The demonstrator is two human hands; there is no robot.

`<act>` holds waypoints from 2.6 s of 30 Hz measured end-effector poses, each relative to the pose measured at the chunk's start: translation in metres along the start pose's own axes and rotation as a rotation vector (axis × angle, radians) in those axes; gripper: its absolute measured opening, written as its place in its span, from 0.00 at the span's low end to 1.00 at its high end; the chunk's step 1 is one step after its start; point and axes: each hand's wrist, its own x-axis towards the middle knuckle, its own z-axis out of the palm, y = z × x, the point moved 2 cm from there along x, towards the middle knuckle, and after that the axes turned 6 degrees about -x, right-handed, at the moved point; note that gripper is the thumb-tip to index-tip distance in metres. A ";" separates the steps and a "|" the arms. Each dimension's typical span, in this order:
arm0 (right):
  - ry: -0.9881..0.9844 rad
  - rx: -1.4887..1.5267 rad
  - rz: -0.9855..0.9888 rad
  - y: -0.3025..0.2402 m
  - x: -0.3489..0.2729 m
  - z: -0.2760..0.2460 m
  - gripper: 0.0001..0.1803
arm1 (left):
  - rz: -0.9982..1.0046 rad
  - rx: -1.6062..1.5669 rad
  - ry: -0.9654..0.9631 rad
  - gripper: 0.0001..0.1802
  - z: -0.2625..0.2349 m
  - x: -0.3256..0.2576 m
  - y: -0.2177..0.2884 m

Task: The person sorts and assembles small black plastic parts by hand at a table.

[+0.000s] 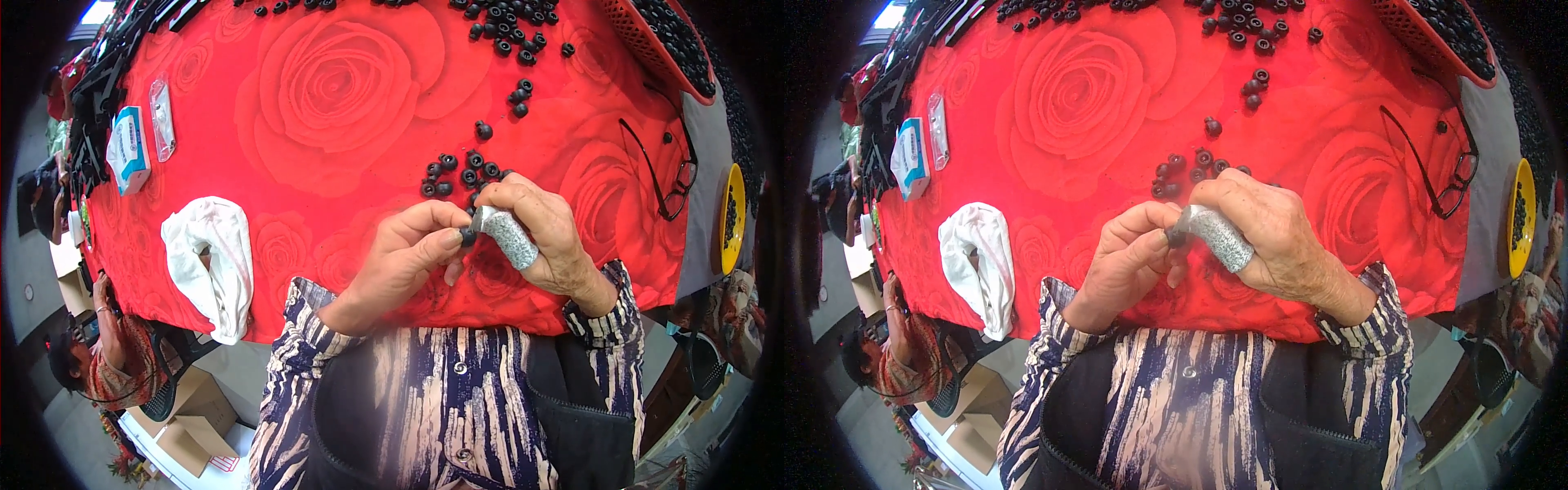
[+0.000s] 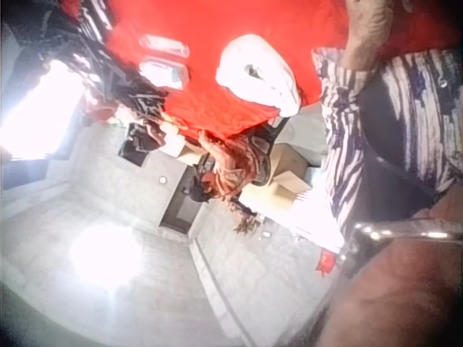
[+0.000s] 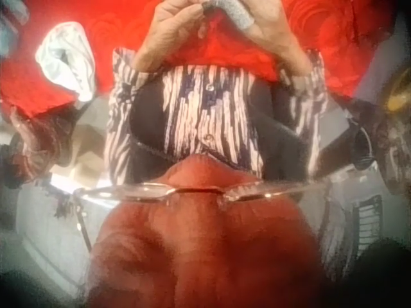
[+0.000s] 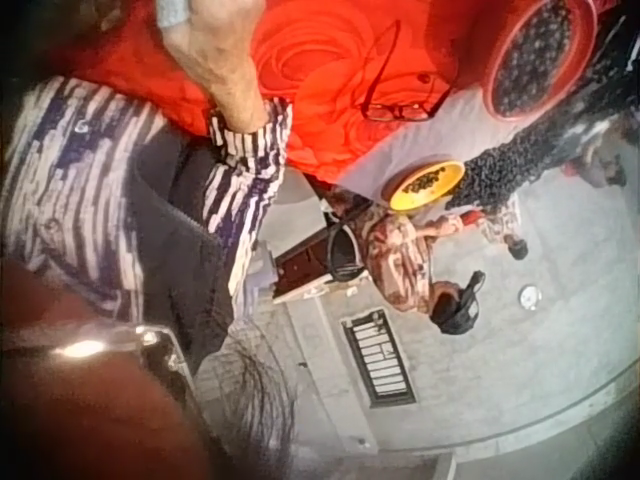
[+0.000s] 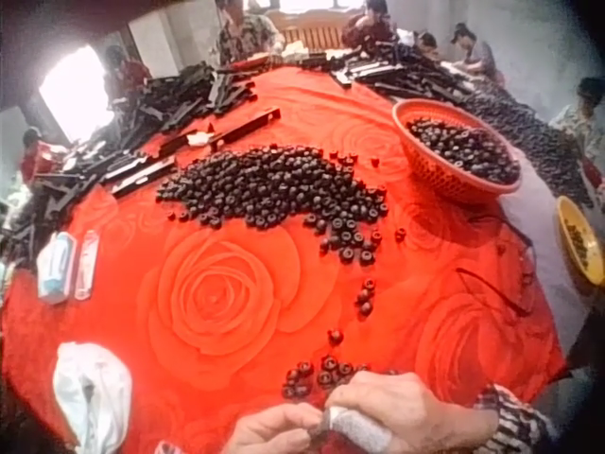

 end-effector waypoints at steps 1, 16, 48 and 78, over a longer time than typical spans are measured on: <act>0.004 -0.003 -0.009 0.000 0.000 0.000 0.14 | 0.000 0.002 0.001 0.10 0.000 0.000 0.000; 0.015 0.010 0.019 0.003 -0.002 0.002 0.12 | -0.012 0.063 0.002 0.10 -0.002 0.000 0.001; -0.031 -0.013 -0.110 -0.008 0.001 0.000 0.18 | -0.006 -0.073 0.054 0.09 0.001 -0.001 0.004; 0.044 -0.008 -0.141 -0.009 -0.001 0.003 0.22 | 0.052 -0.020 0.058 0.09 -0.004 0.001 0.003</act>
